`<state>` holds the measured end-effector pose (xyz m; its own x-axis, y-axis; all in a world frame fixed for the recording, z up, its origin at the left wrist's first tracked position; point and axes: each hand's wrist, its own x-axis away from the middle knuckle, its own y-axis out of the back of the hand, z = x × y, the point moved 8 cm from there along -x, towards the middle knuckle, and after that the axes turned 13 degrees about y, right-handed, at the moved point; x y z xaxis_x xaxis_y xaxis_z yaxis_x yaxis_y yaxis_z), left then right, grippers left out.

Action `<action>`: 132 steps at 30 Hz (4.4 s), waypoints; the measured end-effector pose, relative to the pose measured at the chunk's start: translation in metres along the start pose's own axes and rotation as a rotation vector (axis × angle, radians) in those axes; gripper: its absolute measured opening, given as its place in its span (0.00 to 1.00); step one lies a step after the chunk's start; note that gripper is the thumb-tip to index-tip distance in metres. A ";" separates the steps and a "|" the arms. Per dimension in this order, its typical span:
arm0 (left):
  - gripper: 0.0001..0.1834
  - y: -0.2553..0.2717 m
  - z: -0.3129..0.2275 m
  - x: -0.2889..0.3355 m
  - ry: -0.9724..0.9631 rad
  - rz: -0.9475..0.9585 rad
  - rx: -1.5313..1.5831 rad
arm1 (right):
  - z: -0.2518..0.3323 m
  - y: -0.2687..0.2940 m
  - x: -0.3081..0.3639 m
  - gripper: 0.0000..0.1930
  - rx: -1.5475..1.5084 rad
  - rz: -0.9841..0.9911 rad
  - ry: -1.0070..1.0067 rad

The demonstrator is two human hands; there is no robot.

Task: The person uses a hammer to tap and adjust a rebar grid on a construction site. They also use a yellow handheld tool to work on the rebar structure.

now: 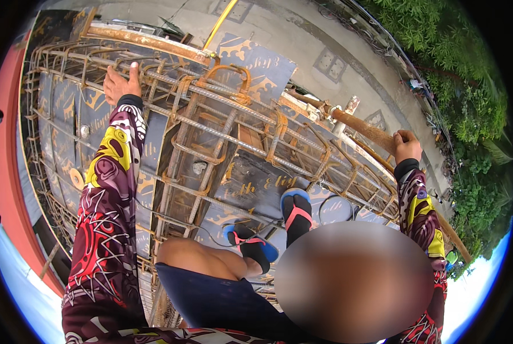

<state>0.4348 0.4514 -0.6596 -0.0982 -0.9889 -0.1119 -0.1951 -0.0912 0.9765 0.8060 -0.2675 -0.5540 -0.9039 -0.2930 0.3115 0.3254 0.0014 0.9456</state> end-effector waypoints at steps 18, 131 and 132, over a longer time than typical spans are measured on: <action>0.51 0.003 -0.019 0.003 -0.030 0.071 0.006 | -0.007 -0.001 0.001 0.14 -0.045 -0.095 -0.004; 0.50 0.013 -0.029 0.007 -0.126 0.168 0.086 | 0.648 -0.322 -0.068 0.16 0.611 1.039 1.573; 0.50 0.011 -0.028 0.007 -0.130 0.172 0.084 | 0.647 -0.307 -0.081 0.18 0.428 0.992 1.400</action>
<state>0.4596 0.4400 -0.6443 -0.2606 -0.9651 0.0265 -0.2448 0.0926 0.9651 0.5999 0.3744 -0.8089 0.5379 -0.5489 0.6398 0.2573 0.8297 0.4954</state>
